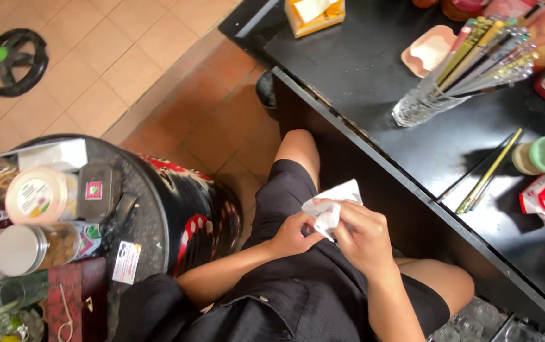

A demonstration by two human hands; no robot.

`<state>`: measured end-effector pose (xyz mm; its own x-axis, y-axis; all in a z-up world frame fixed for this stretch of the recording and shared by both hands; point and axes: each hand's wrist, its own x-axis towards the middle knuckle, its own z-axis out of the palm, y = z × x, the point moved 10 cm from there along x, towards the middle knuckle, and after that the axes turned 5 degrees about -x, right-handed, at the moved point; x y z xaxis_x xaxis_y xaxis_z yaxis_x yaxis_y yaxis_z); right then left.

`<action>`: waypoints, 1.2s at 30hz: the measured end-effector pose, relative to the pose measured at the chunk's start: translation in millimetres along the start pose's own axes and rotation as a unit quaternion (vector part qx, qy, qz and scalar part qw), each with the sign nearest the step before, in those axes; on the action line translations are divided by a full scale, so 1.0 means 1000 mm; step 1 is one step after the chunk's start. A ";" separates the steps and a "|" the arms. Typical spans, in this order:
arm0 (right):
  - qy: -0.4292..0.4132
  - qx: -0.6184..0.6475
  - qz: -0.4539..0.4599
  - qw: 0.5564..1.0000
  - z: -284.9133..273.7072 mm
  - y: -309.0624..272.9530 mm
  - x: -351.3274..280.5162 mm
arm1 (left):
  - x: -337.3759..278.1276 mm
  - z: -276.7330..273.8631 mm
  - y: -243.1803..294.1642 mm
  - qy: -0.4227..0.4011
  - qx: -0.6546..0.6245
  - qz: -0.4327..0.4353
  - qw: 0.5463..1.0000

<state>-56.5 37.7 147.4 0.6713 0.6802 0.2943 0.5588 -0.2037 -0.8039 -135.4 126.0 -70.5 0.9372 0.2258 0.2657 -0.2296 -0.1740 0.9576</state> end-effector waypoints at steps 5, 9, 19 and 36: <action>0.029 0.000 0.011 1.000 -0.007 0.005 -0.010 | 0.016 0.011 0.010 -0.020 -0.043 0.008 0.999; 0.073 0.000 0.039 0.997 -0.026 0.038 -0.035 | 0.030 0.022 0.032 -0.044 -0.081 0.017 0.996; 0.270 -0.029 0.027 0.962 -0.094 0.057 -0.092 | 0.069 0.094 0.030 -0.185 -0.056 -0.032 0.981; 0.398 -0.060 0.134 0.905 -0.079 0.147 -0.180 | 0.068 0.144 -0.068 -0.250 -0.040 -0.096 0.963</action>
<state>-56.7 -170.0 16.8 0.9024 -0.1186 0.4142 0.3399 -0.3949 -0.8536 -18.6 15.5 -133.4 0.9690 -0.2465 0.0150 -0.0397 -0.0953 0.9947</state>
